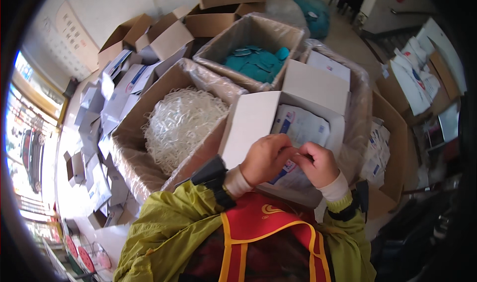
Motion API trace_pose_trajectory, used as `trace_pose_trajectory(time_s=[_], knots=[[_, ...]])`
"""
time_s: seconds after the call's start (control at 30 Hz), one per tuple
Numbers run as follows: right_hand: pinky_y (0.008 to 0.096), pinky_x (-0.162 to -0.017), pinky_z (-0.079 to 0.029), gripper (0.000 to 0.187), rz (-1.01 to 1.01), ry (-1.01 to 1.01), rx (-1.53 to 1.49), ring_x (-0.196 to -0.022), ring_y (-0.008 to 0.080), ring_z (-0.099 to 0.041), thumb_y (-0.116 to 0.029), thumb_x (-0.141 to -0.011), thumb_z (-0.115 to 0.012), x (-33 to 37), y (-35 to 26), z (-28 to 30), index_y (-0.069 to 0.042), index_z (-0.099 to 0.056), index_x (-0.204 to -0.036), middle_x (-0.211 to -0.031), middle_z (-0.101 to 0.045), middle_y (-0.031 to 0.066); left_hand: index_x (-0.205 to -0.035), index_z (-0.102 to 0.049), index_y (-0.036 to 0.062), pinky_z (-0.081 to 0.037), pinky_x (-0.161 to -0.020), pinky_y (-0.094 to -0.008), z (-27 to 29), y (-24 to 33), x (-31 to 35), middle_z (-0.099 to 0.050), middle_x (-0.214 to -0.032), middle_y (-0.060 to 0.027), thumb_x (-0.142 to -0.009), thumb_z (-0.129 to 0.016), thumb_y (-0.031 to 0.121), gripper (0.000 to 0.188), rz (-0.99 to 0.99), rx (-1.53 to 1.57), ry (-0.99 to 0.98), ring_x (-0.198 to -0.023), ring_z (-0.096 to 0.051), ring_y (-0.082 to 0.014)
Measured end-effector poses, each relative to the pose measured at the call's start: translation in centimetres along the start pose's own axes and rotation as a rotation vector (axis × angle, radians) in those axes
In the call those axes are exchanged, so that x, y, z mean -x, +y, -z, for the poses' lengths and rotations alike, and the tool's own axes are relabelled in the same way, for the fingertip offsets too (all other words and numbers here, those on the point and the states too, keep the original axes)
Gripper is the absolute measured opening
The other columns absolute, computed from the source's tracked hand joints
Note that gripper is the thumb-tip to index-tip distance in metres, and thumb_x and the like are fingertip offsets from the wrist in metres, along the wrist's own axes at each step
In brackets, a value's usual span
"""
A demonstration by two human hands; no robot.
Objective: Packing medical face masks into boxes and organizing mail envelopes in a workshop.
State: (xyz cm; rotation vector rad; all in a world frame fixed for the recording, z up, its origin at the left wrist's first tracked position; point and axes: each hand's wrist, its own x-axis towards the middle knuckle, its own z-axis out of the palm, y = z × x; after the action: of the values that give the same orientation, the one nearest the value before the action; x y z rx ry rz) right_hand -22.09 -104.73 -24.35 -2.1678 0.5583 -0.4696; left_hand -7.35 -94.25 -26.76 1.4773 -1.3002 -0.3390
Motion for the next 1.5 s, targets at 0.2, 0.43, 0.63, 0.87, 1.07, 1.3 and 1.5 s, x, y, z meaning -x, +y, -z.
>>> trace_pose_trajectory(time_s=[0.2, 0.43, 0.63, 0.87, 1.07, 1.3, 1.5], knots=[[0.0393, -0.056, -0.043, 0.016, 0.389, 0.252, 0.262, -0.064, 0.0293, -0.054, -0.004, -0.074, -0.068, 0.6, -3.0, 0.3, -0.005, -0.051, -0.073, -0.067, -0.05, 0.0079, -0.08, -0.058, 0.0008, -0.043, -0.053, -0.0271, -0.7, 1.6, -0.1, -0.056, -0.063, -0.005, -0.088, -0.064, 0.011, 0.015, 0.239, 0.25, 0.045, -0.06, -0.051, -0.009], [0.0323, -0.06, -0.043, 0.008, 0.663, 0.147, 0.407, -0.07, 0.0184, -0.052, -0.015, -0.074, -0.06, 4.7, -6.7, 1.5, -0.012, -0.053, -0.074, -0.074, -0.047, 0.0016, -0.076, -0.058, 0.0002, -0.044, -0.052, -0.0339, 0.6, -5.4, -2.4, -0.058, -0.06, -0.012, -0.086, -0.067, 0.019, 0.023, 0.261, -0.142, 0.17, -0.054, -0.056, -0.0167], [0.0361, -0.054, -0.043, 0.014, 0.579, 0.292, 0.211, -0.059, 0.0243, -0.053, -0.006, -0.071, -0.071, 4.8, -6.2, 5.4, -0.008, -0.062, -0.081, -0.065, -0.052, 0.0039, -0.088, -0.063, 0.0002, -0.049, -0.058, -0.0344, 2.1, -3.0, -2.3, -0.063, -0.068, -0.0115, -0.083, -0.068, 0.012, 0.014, 0.067, -0.324, 0.062, -0.057, -0.059, -0.0247], [0.0367, -0.054, -0.044, 0.015, 0.486, 0.276, 0.395, -0.064, 0.0253, -0.054, -0.003, -0.071, -0.064, 3.3, -2.6, 3.8, -0.007, -0.054, -0.081, -0.068, -0.048, 0.0066, -0.105, -0.063, -0.0007, -0.049, -0.072, -0.0234, 2.4, 4.4, -0.7, -0.066, -0.087, -0.0048, -0.084, -0.058, -0.003, 0.021, 0.284, 0.225, -0.722, -0.082, -0.06, -0.009], [0.0334, -0.055, -0.046, 0.017, 0.535, 0.243, 0.589, -0.065, 0.0227, -0.054, -0.006, -0.068, -0.064, 2.8, -3.5, 2.6, -0.008, -0.054, -0.081, -0.069, -0.048, 0.0044, -0.109, -0.061, -0.0026, -0.049, -0.071, -0.0239, 3.6, 4.2, -0.2, -0.065, -0.088, -0.0028, -0.084, -0.053, -0.005, 0.026, 0.633, 0.81, -0.756, -0.079, -0.059, -0.0087], [0.0352, -0.057, -0.049, 0.013, 0.498, 0.203, 0.448, -0.068, 0.0264, -0.058, -0.006, -0.073, -0.064, 0.9, -2.5, 1.6, -0.008, -0.057, -0.083, -0.074, -0.055, 0.0081, -0.096, -0.064, -0.0025, -0.049, -0.066, -0.026, 4.1, 1.9, 1.1, -0.067, -0.083, -0.0032, -0.084, -0.066, 0.006, 0.014, 0.442, 0.232, -0.416, -0.073, -0.059, -0.0111], [0.0405, -0.065, -0.05, 0.008, 0.165, 0.133, 0.386, -0.073, 0.0343, -0.062, -0.012, -0.084, -0.065, -3.0, 1.5, 4.5, -0.005, -0.062, -0.087, -0.082, -0.061, 0.0129, -0.097, -0.066, -0.0005, -0.051, -0.078, -0.0259, 13.6, -0.5, 0.5, -0.068, -0.091, -0.0067, -0.085, -0.066, -0.002, 0.013, 0.325, 0.508, 0.142, -0.084, -0.063, -0.0117]])
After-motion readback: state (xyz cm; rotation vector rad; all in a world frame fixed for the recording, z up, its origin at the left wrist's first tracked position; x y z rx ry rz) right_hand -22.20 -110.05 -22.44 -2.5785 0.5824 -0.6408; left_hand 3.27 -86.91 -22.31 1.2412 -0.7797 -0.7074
